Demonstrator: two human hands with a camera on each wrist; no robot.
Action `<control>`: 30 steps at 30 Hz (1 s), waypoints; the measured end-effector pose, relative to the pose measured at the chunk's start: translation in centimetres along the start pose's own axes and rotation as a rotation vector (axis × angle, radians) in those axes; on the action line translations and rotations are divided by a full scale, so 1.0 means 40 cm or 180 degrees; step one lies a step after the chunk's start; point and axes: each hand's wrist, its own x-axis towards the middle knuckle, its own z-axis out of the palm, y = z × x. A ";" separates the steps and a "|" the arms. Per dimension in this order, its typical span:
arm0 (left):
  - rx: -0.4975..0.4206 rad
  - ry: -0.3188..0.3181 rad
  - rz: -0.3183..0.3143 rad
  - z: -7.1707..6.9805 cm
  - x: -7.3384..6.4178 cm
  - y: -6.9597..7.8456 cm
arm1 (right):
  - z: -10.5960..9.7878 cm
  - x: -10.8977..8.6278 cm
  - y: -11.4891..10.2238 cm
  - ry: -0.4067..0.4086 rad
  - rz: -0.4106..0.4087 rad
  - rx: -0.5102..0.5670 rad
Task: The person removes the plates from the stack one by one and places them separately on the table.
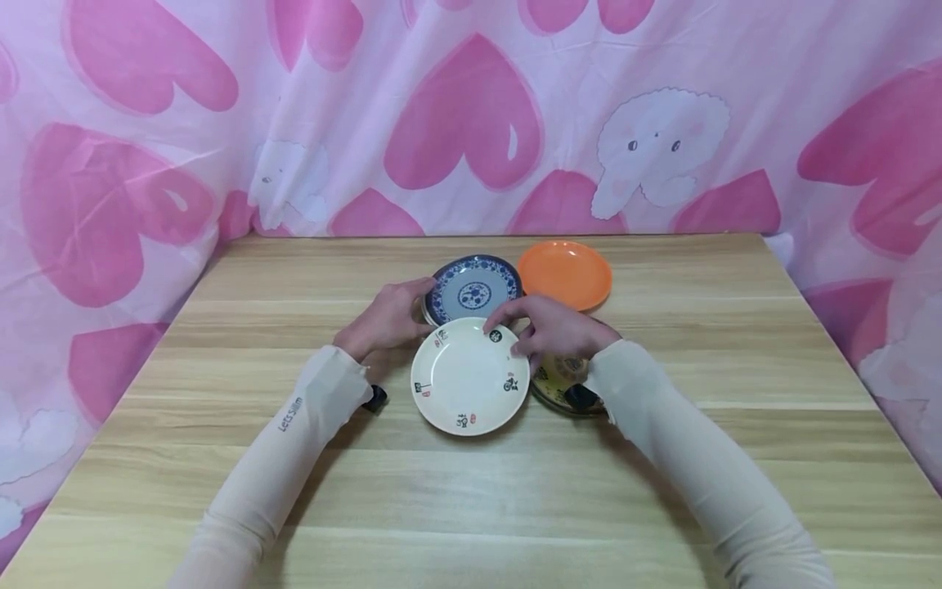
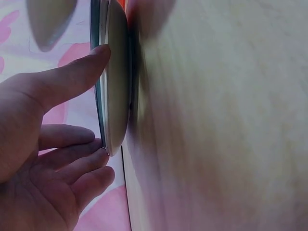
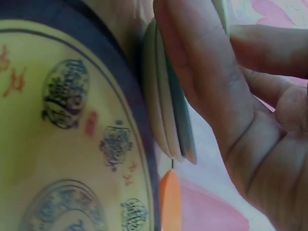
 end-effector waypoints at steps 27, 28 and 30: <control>0.0025 0.0115 0.0092 0.008 -0.005 0.003 | 0.052 0.017 -0.004 -0.0110 0.0191 -0.0157; 0.0032 0.0122 0.0088 0.007 -0.005 0.003 | 0.052 0.018 -0.006 -0.0101 0.0188 -0.0192; 0.0036 0.0120 0.0055 0.005 -0.005 0.003 | 0.054 0.020 -0.010 -0.0082 0.0193 -0.0277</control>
